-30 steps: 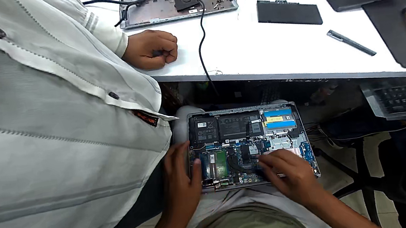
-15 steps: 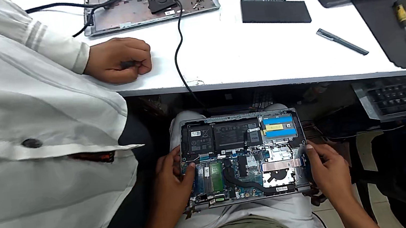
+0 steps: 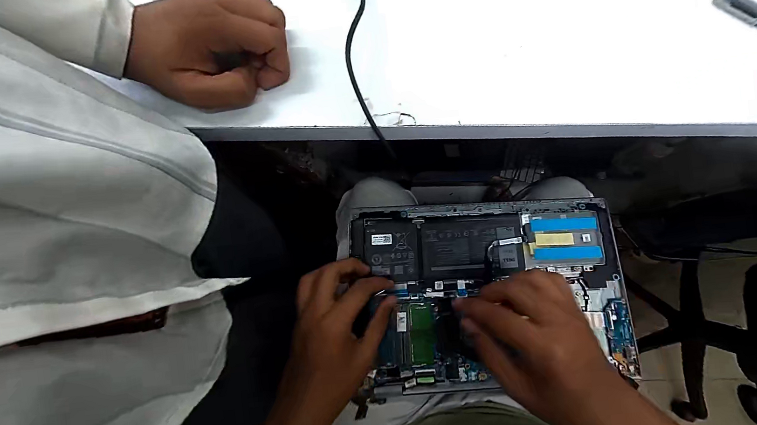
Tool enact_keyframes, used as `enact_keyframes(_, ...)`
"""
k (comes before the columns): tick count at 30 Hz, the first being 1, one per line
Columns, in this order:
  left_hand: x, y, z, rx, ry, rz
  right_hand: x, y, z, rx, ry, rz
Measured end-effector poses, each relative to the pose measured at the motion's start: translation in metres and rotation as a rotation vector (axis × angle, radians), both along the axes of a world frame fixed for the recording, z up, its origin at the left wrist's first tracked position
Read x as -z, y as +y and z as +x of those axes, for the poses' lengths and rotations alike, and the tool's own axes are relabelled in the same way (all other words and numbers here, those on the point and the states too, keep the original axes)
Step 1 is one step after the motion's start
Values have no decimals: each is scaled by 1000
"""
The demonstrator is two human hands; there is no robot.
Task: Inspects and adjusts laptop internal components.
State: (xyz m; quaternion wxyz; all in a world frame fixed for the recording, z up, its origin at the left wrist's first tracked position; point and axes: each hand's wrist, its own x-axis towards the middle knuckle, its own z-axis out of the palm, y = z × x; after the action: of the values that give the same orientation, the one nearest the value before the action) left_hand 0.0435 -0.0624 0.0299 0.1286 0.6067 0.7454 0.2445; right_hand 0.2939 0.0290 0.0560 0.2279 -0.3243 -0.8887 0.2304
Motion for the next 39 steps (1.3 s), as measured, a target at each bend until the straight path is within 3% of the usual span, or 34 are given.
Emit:
enact_keyframes(4, 2, 7, -6, 19, -19, 35, 9, 19, -43, -214, -96, 37)
enact_keyframes(9, 7, 11, -6, -36, -12, 76, 22, 35, -72, -268, -177, 44)
enact_keyframes(14, 11, -6, -1, 54, 39, 112, 29, 40, -74, -232, -175, -16)
enact_keyframes(23, 1, 5, 2, 147, 118, -103, 28, 45, -76, -228, -177, -46)
enact_keyframes(32, 5, 1, 7, 152, 200, -20, 29, 41, -74, -195, -156, -70)
enact_keyframes(39, 3, 0, -10, 64, 3, 8, 32, 40, -71, -275, -181, 1)
